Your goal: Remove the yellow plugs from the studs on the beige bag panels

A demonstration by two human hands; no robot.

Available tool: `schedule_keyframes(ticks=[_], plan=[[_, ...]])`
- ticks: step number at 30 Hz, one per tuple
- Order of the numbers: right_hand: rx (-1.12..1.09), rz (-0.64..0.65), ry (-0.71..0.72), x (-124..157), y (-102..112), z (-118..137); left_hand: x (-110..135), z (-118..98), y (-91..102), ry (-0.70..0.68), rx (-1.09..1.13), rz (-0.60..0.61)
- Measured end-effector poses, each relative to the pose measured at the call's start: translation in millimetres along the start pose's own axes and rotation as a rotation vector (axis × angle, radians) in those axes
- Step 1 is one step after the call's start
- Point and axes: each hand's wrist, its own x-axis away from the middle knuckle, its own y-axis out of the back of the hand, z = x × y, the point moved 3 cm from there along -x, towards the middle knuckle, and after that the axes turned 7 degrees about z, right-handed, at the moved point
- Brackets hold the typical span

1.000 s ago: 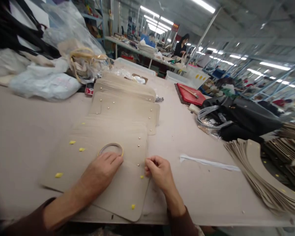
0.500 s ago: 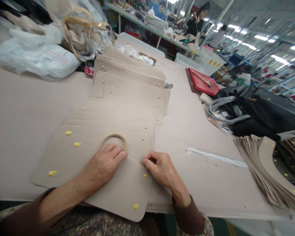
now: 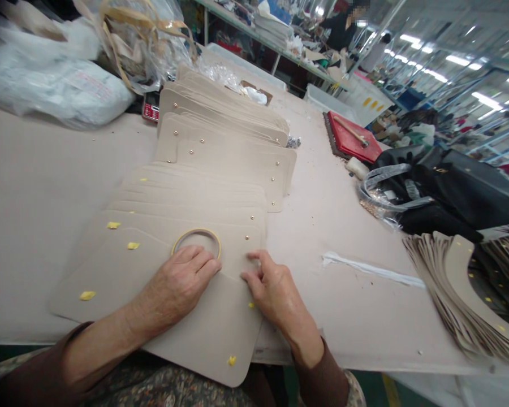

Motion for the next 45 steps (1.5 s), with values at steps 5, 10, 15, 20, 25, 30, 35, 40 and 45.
schedule_keyframes(ticks=[5, 10, 15, 20, 25, 30, 35, 40, 45], plan=[[-0.061, -0.059, 0.029, 14.9, -1.0, -11.0, 0.6, 0.2, -1.0, -0.012, 0.009, -0.014], [0.156, -0.137, 0.206, 22.4, -9.8, -4.0, -1.3, 0.1, 0.0, 0.001, -0.041, -0.036], [0.22, -0.156, 0.154, 13.7, -15.3, 6.1, -4.9, -0.8, 3.0, 0.008, -0.072, -0.039], [0.242, -0.103, 0.044, 5.2, -11.1, 10.9, -4.2, 3.8, 10.7, 0.005, -0.066, -0.147], [0.155, 0.047, 0.049, 9.2, -1.0, 10.2, 1.7, 10.2, 19.5, -0.042, 0.101, -0.311], [-0.084, -0.175, 0.214, 15.1, 7.3, 22.4, 9.8, 4.3, 29.1, -0.061, 0.307, -0.412], [-0.141, -0.301, 0.484, 15.7, 0.1, 48.4, 12.9, -6.7, 38.4, -0.049, 0.245, -0.384], [-0.029, -0.336, 0.632, 14.2, -5.6, 61.3, 15.3, -11.8, 38.0, -0.061, 0.156, -0.392], [0.053, -0.363, 0.664, 16.0, -11.2, 59.9, 17.0, -13.5, 35.7, -0.035, 0.163, -0.37]])
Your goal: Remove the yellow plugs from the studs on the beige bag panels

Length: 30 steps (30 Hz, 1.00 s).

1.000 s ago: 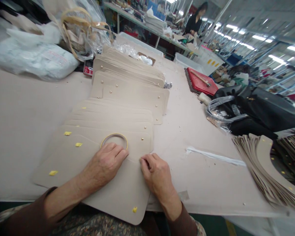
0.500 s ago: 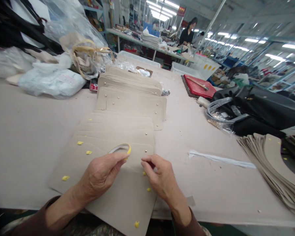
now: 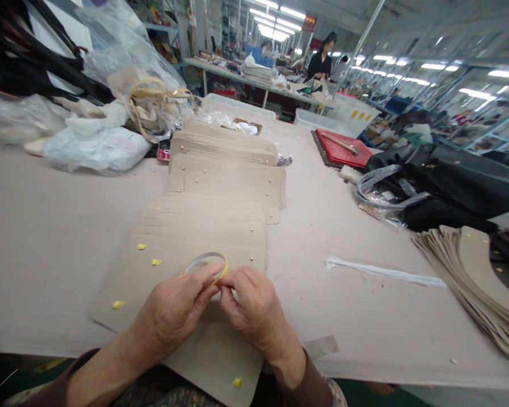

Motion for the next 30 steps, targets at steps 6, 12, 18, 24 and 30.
schedule_keyframes(ticks=[6, 12, 18, 24, 30], plan=[[0.087, -0.08, -0.044, 7.1, -3.6, 0.0, -4.3, -1.0, 1.2, 0.042, 0.137, 0.08], [-0.367, -0.104, -0.572, 7.7, -4.9, -18.6, -16.9, -6.5, -2.9, -0.025, 0.098, 0.017], [-0.65, -0.103, -0.907, 18.0, -1.4, -71.1, -19.6, 4.6, -19.3, 0.018, -0.068, 0.089], [-0.613, 0.007, -0.938, 19.1, -4.8, -88.5, -11.4, 19.3, -41.5, 0.071, -0.259, 0.332], [-0.347, 0.1, -0.877, 7.5, -4.8, -85.3, -10.0, 18.2, -42.4, 0.075, -0.221, 0.336]])
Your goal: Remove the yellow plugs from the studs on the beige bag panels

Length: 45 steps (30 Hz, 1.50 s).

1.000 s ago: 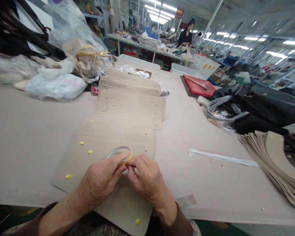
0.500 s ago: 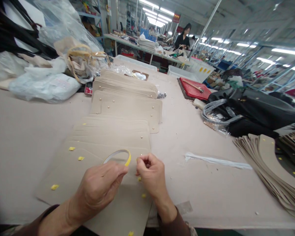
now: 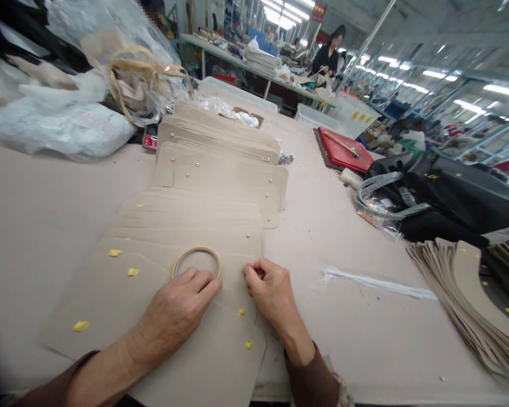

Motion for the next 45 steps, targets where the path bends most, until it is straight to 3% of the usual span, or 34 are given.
schedule_keyframes(ticks=[7, 14, 19, 23, 27, 32, 34, 38, 45], plan=[[0.302, -0.072, 0.141, -2.5, -0.7, 10.3, 2.2, 0.5, -2.7, 0.0, 0.014, -0.018], [0.151, -0.119, 0.131, 13.7, 0.1, -4.5, -0.8, -1.0, -1.3, -0.008, -0.042, -0.02], [0.412, -0.181, 0.404, 19.2, -7.2, 0.8, -1.4, -1.9, -2.6, -0.003, -0.045, -0.004], [0.522, -0.224, 0.425, 9.0, -12.2, 6.0, -3.6, -1.8, -1.0, -0.013, -0.053, -0.048], [0.464, -0.142, 0.337, 7.6, -7.0, 11.4, -5.4, 1.5, 8.5, -0.022, -0.064, -0.159], [0.375, 0.181, 0.211, 22.9, -0.3, 11.9, -4.1, 8.6, 20.7, -0.031, -0.037, -0.281], [0.314, 0.131, 0.229, 28.2, 3.5, 12.9, -2.0, 9.1, 22.8, -0.077, 0.063, -0.311], [0.133, -0.054, 0.388, 38.5, 5.6, 25.2, 3.6, 6.3, 24.5, -0.152, 0.269, -0.306], [0.15, -0.008, 0.732, 52.6, -10.9, 50.3, 10.5, -0.8, 28.9, -0.135, 0.223, -0.309]])
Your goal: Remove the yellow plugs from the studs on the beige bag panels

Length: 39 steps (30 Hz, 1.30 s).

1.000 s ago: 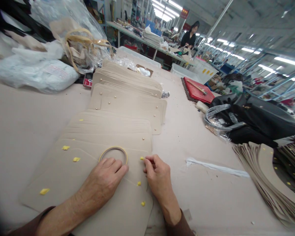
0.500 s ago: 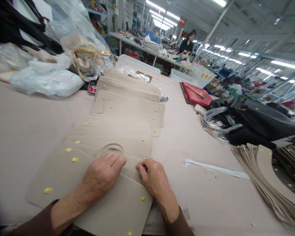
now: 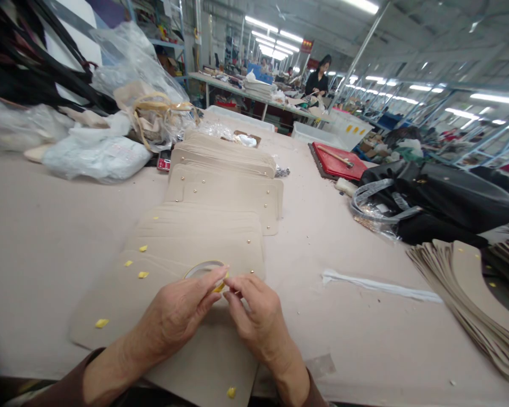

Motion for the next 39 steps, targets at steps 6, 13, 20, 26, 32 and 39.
schedule_keyframes(ticks=[6, 13, 20, 26, 32, 39], plan=[[0.145, 0.02, 0.129, 5.7, -7.7, -2.4, 3.8, -9.0, -2.8, -0.004, -0.038, 0.03], [0.242, -0.093, 0.112, 15.0, -10.5, 0.5, 1.5, -17.9, 2.2, 0.073, 0.027, 0.012], [-0.107, -0.171, -0.351, 14.7, -10.8, -9.5, -9.5, -22.3, 2.7, 0.014, -0.024, 0.021], [-0.481, -0.167, -0.724, 12.7, 6.4, -64.1, -14.3, -7.8, -2.8, 0.029, -0.112, 0.05], [-0.349, -0.035, -0.748, 9.3, 12.7, -90.1, -9.4, 13.4, -23.3, 0.149, -0.248, 0.313], [-0.013, 0.08, -0.636, -5.5, 12.3, -76.0, -7.3, 11.7, -24.8, 0.169, -0.239, 0.345]])
